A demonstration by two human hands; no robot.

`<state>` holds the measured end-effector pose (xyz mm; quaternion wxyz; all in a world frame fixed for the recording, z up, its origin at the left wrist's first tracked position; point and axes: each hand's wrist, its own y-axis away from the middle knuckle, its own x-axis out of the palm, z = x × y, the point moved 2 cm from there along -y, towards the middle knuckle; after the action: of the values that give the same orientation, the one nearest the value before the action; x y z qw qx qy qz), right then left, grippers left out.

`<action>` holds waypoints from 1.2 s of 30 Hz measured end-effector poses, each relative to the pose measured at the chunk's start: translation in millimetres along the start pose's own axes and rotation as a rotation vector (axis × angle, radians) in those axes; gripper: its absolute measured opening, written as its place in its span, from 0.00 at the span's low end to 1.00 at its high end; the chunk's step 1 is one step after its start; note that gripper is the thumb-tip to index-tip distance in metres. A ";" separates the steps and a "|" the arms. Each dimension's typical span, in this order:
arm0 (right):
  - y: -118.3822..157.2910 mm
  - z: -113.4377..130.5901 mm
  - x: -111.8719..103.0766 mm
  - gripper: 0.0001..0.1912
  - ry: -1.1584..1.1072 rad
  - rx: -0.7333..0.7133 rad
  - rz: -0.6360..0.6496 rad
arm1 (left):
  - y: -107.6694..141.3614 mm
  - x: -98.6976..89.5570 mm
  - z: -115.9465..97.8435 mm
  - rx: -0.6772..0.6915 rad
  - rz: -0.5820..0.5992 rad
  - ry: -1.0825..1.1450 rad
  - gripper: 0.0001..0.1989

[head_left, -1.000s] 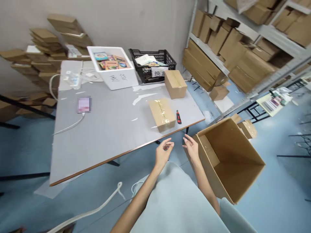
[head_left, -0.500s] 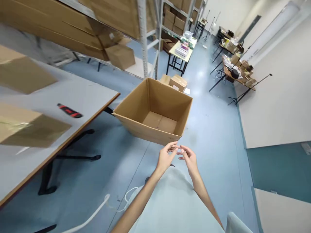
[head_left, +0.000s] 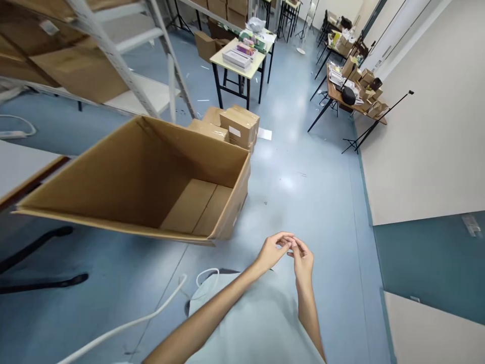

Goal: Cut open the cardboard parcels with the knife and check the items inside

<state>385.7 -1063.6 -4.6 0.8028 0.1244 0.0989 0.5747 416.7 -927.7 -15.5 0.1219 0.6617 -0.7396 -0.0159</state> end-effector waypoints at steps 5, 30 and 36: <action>-99.4 35.8 -30.1 0.32 0.055 -0.016 0.060 | -85.1 45.0 -12.9 0.010 0.021 -0.041 0.16; -572.2 187.0 271.7 0.27 0.328 -0.078 0.509 | -563.1 -128.9 -120.6 0.056 -0.390 0.153 0.16; -675.6 197.9 401.2 0.24 0.360 -0.043 0.742 | -669.0 -218.5 -124.2 0.034 -0.578 0.228 0.20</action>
<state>1180.5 -909.0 -34.8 0.5135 0.0323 0.1739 0.8397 1114.6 -778.6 -53.6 0.1836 0.8440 -0.5026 0.0368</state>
